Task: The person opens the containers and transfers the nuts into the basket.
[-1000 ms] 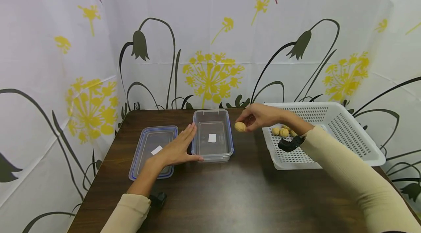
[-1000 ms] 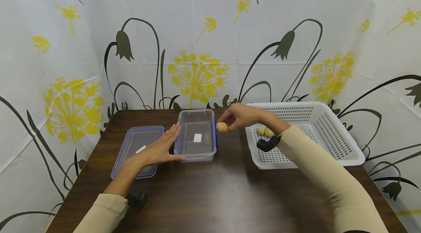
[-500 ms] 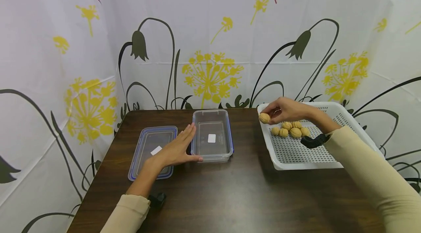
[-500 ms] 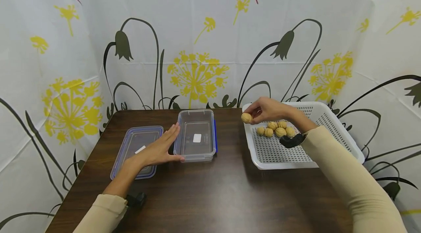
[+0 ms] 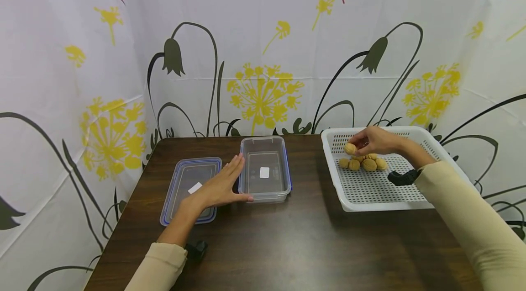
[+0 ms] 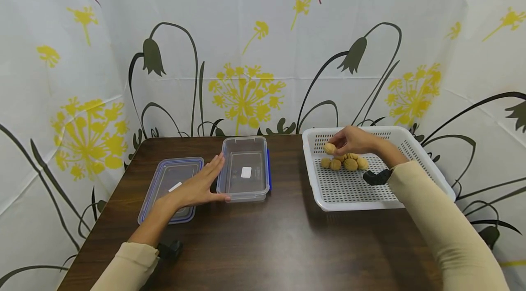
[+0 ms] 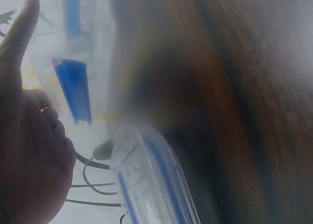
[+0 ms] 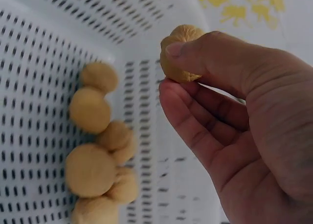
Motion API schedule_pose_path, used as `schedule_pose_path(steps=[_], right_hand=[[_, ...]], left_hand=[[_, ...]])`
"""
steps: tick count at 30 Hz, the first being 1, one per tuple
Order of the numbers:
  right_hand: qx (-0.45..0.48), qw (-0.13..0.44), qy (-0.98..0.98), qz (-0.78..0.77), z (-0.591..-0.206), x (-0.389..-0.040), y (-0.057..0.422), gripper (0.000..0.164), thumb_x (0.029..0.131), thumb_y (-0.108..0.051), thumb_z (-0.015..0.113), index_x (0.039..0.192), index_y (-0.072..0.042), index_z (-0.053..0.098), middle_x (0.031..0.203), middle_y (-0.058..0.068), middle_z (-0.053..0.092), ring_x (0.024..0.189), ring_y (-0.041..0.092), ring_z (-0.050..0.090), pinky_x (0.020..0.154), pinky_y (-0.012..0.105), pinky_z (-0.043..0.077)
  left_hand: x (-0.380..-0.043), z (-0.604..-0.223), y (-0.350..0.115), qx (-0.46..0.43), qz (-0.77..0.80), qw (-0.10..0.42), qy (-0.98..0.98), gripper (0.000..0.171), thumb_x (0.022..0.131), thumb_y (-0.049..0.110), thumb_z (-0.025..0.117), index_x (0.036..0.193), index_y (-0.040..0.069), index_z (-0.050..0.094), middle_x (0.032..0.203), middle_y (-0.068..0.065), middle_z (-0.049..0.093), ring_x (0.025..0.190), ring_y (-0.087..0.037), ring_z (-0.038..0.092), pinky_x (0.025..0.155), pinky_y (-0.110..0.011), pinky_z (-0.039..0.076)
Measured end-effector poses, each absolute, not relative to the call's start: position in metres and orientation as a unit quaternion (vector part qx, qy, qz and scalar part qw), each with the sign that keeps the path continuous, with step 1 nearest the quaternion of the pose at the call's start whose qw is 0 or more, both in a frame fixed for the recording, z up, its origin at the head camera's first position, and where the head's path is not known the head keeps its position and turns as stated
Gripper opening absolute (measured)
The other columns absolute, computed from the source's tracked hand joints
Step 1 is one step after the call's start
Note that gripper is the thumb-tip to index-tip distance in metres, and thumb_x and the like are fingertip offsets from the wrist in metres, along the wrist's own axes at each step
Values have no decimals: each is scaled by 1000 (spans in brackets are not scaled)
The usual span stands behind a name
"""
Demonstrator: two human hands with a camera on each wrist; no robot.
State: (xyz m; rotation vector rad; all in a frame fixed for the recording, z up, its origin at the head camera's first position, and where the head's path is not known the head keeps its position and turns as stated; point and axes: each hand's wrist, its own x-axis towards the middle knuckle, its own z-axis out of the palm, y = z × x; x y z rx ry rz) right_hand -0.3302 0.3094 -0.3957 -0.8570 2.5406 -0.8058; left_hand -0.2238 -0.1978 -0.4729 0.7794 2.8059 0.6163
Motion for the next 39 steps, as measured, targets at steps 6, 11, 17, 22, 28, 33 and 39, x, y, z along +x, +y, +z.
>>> schedule_pose_path(steps=[6, 11, 17, 22, 28, 33, 39], right_hand=[[-282, 162, 907, -266, -418, -336, 320, 35, 92, -8, 82, 121, 10, 74, 106, 14, 79, 95, 23, 76, 81, 28, 61], [-269, 159, 913, -263, -430, -340, 319, 37, 91, -9, 82, 122, 10, 73, 106, 14, 80, 95, 25, 77, 84, 36, 63], [-284, 135, 917, -247, -437, -342, 315, 34, 91, -9, 83, 118, 10, 75, 103, 14, 80, 92, 25, 77, 82, 38, 63], [-289, 119, 921, -231, -439, -343, 315, 34, 88, -7, 85, 115, 11, 76, 98, 14, 80, 87, 22, 76, 76, 34, 63], [-289, 106, 928, -209, -442, -344, 316, 32, 85, -7, 86, 113, 8, 78, 94, 10, 79, 82, 17, 70, 73, 32, 59], [-295, 87, 930, -203, -447, -343, 319, 30, 84, -5, 85, 110, 8, 79, 94, 11, 79, 81, 18, 71, 72, 34, 59], [-283, 75, 933, -210, -444, -336, 322, 32, 87, -5, 82, 115, 10, 76, 99, 15, 78, 82, 20, 71, 73, 36, 59]], left_hand=[[-224, -475, -199, 259, 208, 85, 940, 126, 87, 66, 77, 169, -1, 8, 178, -18, 0, 164, -39, 4, 130, -60, 14], [-224, -473, -198, 262, 208, 84, 939, 125, 88, 64, 78, 168, -2, 8, 177, -19, 0, 164, -40, 3, 130, -60, 13], [-224, -473, -198, 264, 209, 84, 938, 125, 89, 63, 78, 168, -3, 8, 177, -20, 0, 164, -40, 3, 130, -60, 12], [-225, -474, -198, 266, 206, 87, 937, 125, 89, 65, 77, 169, -1, 6, 177, -19, -1, 164, -40, 2, 130, -61, 12], [-226, -475, -196, 269, 211, 89, 935, 124, 89, 63, 78, 168, -1, 6, 177, -19, -2, 164, -38, 1, 130, -60, 11], [-227, -473, -195, 273, 213, 87, 934, 123, 89, 61, 78, 168, -3, 8, 177, -20, -1, 164, -39, 2, 130, -60, 11], [-227, -472, -196, 282, 215, 87, 931, 123, 89, 60, 79, 168, -4, 9, 177, -21, 0, 164, -40, 2, 130, -61, 11]])
